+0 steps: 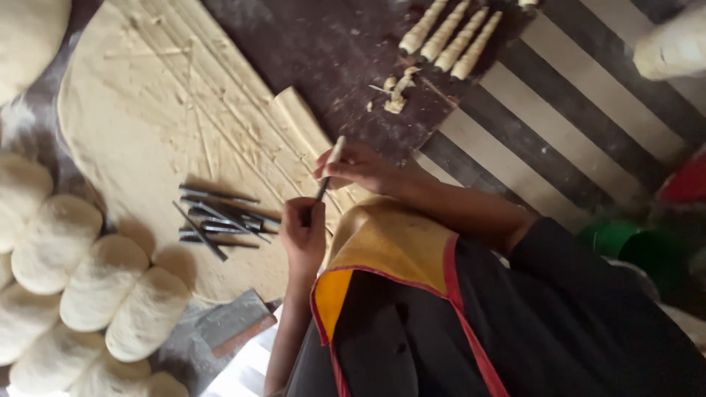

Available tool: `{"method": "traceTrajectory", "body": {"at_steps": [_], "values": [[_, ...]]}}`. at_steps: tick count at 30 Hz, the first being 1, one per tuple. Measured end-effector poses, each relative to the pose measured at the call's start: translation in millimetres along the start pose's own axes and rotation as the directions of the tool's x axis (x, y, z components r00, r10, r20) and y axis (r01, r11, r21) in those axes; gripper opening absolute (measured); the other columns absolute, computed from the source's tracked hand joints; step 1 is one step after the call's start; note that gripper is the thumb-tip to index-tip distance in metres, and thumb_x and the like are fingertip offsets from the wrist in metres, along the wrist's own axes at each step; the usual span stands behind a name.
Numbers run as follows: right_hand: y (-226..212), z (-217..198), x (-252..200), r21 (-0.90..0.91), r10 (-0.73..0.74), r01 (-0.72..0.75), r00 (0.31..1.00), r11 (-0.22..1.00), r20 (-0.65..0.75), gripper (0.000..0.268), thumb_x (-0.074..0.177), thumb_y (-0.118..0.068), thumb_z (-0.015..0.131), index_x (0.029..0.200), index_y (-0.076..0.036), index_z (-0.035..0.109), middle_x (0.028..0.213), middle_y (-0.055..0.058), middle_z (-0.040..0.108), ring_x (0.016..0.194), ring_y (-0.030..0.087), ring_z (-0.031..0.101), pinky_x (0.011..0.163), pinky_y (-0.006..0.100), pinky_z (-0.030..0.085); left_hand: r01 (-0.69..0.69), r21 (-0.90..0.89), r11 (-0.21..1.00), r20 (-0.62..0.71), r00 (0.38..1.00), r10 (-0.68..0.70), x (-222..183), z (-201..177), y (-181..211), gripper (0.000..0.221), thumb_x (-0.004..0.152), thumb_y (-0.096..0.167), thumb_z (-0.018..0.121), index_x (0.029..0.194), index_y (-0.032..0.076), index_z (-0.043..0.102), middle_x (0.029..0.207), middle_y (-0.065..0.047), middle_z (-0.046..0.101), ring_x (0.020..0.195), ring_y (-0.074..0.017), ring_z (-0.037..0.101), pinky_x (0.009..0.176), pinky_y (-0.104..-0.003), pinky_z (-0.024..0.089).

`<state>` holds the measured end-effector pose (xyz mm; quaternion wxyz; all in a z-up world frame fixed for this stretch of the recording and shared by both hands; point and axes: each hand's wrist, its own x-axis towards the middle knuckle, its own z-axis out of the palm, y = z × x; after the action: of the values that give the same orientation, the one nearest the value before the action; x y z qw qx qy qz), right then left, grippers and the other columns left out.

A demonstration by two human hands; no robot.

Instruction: The person cuts strips from a large flattened sheet of dough with a dough scraper, then wraps each strip spirally around a tapered metal cone mold and sets the finished dough-covered cones in rows on the table alongside many already completed ones.

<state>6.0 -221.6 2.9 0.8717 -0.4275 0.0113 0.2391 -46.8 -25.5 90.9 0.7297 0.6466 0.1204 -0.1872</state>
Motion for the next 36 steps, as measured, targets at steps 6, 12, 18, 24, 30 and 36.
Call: {"method": "traceTrajectory", "body": {"at_steps": [6,12,18,24,30,36], "values": [[8.2,-3.1,5.7,-0.054,-0.017,0.014,0.999,0.998,-0.046,0.037,0.101,-0.023,0.068,0.129,0.0,0.063,0.118,0.015,0.073,0.11,0.024,0.07,0.094,0.039,0.059,-0.164,0.272,0.948,0.079,0.986,0.148,-0.7,-1.9,6.2,0.005,0.1,-0.001,0.057,0.103,0.003,0.059,0.086,-0.006,0.062,0.066,-0.0101,0.052,0.055,-0.023,0.043],[-3.8,4.5,2.7,-0.253,-0.148,0.141,0.989,0.957,-0.008,0.039,0.102,-0.027,0.067,0.129,0.001,0.065,0.118,0.013,0.075,0.113,0.021,0.071,0.102,0.037,0.057,-0.076,0.128,0.989,0.009,0.997,0.075,7.8,-9.3,2.4,0.008,0.104,0.005,0.052,0.107,0.002,0.059,0.089,-0.01,0.062,0.069,-0.0101,0.052,0.058,-0.022,0.045],[10.3,-0.8,4.2,-0.054,-0.162,0.164,0.986,0.985,0.048,0.036,0.103,-0.02,0.067,0.132,0.002,0.063,0.12,0.015,0.073,0.116,0.022,0.069,0.103,0.039,0.056,-0.148,0.077,0.986,0.009,0.989,0.148,16.0,-15.4,-20.3,0.015,0.107,0.007,0.051,0.12,0.004,0.055,0.093,-0.011,0.062,0.074,-0.0121,0.058,0.062,-0.025,0.049],[9.8,0.7,-2.7,-0.045,-0.212,0.216,0.973,0.975,0.088,0.032,0.104,-0.013,0.067,0.132,0.001,0.062,0.122,0.013,0.072,0.12,0.022,0.068,0.107,0.038,0.056,-0.136,0.036,0.99,-0.032,0.99,0.137,16.9,-4.1,-12.8,0.011,0.108,0.014,0.054,0.109,0.004,0.058,0.091,-0.013,0.062,0.073,-0.0157,0.061,0.062,-0.024,0.05],[7.2,0.8,-10.1,-0.083,-0.109,0.111,0.994,0.99,0.03,0.03,0.102,-0.01,0.066,0.13,0.0,0.062,0.119,0.011,0.071,0.117,0.02,0.066,0.1,0.039,0.056,0.061,-0.512,0.857,-0.01,0.997,-0.077,19.3,-4.3,-30.3,0.01,0.107,0.013,0.055,0.11,0.004,0.058,0.086,-0.011,0.063,0.072,-0.0158,0.057,0.065,-0.025,0.047],[17.6,-11.2,-9.3,-0.083,-0.169,0.178,0.98,0.981,0.103,0.032,0.103,-0.008,0.066,0.133,0.0,0.058,0.123,0.013,0.071,0.122,0.022,0.066,0.109,0.039,0.053,0.084,-0.514,0.854,-0.067,0.988,-0.137,22.6,-7.5,-52.2,0.012,0.105,0.015,0.054,0.106,0.005,0.06,0.086,-0.01,0.065,0.07,-0.0163,0.059,0.06,-0.026,0.047]]}}
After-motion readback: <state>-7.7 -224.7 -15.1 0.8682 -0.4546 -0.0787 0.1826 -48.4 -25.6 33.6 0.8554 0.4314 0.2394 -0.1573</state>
